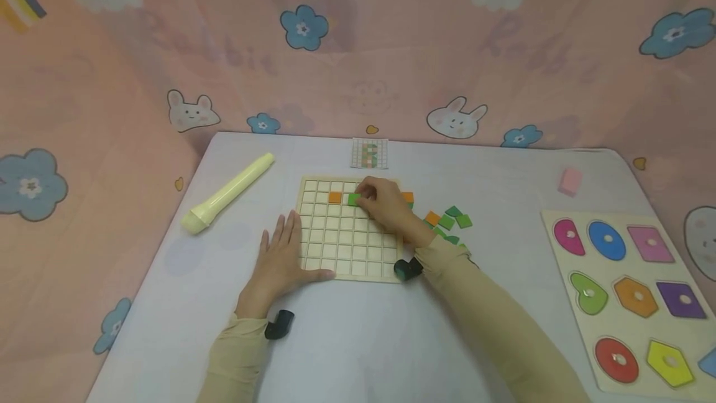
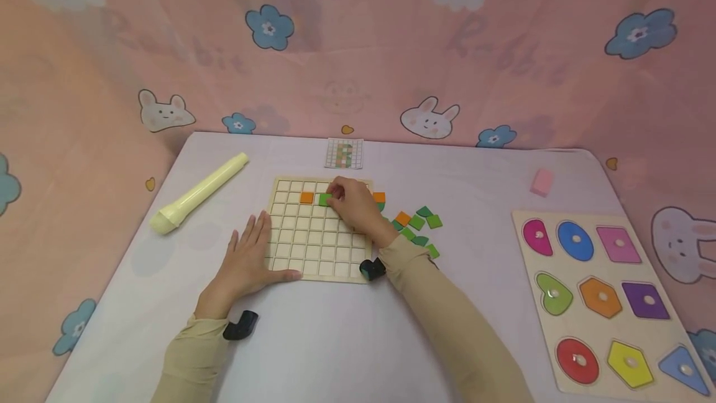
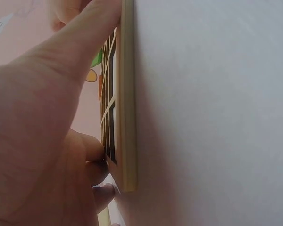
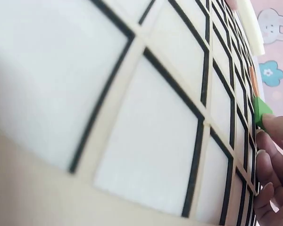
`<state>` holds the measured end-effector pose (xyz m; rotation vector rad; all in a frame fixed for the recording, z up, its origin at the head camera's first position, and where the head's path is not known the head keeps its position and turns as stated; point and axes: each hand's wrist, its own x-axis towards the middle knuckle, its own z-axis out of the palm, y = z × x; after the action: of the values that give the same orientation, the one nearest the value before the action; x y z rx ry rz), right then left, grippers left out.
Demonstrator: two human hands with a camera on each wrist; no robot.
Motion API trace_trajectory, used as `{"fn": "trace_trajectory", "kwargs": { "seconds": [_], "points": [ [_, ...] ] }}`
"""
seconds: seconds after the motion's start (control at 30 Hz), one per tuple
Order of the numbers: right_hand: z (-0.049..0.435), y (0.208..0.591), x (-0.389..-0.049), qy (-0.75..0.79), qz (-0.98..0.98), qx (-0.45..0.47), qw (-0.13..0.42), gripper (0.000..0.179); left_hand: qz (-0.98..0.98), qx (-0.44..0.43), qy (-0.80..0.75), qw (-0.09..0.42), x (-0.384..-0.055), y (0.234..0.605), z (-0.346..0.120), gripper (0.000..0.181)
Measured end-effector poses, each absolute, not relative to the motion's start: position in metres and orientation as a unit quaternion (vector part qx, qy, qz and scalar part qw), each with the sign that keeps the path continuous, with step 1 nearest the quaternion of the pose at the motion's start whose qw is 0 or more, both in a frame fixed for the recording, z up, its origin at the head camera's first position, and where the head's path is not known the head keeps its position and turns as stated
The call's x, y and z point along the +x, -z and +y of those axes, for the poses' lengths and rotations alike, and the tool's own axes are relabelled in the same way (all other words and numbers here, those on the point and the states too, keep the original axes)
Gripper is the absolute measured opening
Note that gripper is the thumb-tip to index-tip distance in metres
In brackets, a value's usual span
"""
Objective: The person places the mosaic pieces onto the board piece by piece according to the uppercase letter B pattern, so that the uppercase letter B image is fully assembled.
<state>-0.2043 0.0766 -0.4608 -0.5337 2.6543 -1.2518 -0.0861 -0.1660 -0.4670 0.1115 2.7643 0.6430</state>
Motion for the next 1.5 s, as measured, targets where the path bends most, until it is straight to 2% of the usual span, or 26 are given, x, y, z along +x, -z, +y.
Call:
{"fn": "trace_trajectory", "kwargs": {
  "seconds": [0.8,0.97,1.2,1.4,1.5],
  "points": [
    [0.066,0.463,-0.202,0.344,0.919,-0.191,0.029,0.026,0.963,0.039,-0.218,0.152,-0.087,0.467,-0.166,0.146],
    [0.072,0.464,-0.203,0.351,0.913,-0.204,0.043,0.028,0.963,0.039,-0.219,0.15,-0.087,0.468,-0.166,0.146],
    [0.093,0.463,-0.205,0.371,0.903,-0.201,0.084,0.033,0.962,0.036,-0.226,0.151,-0.086,0.468,-0.164,0.146],
    [0.127,0.466,-0.21,0.384,0.9,-0.196,0.057,0.025,0.962,0.036,-0.226,0.149,-0.086,0.468,-0.165,0.146],
    [0.149,0.468,-0.21,0.383,0.904,-0.179,0.063,0.028,0.963,0.038,-0.223,0.148,-0.085,0.468,-0.165,0.146]
  ]
}}
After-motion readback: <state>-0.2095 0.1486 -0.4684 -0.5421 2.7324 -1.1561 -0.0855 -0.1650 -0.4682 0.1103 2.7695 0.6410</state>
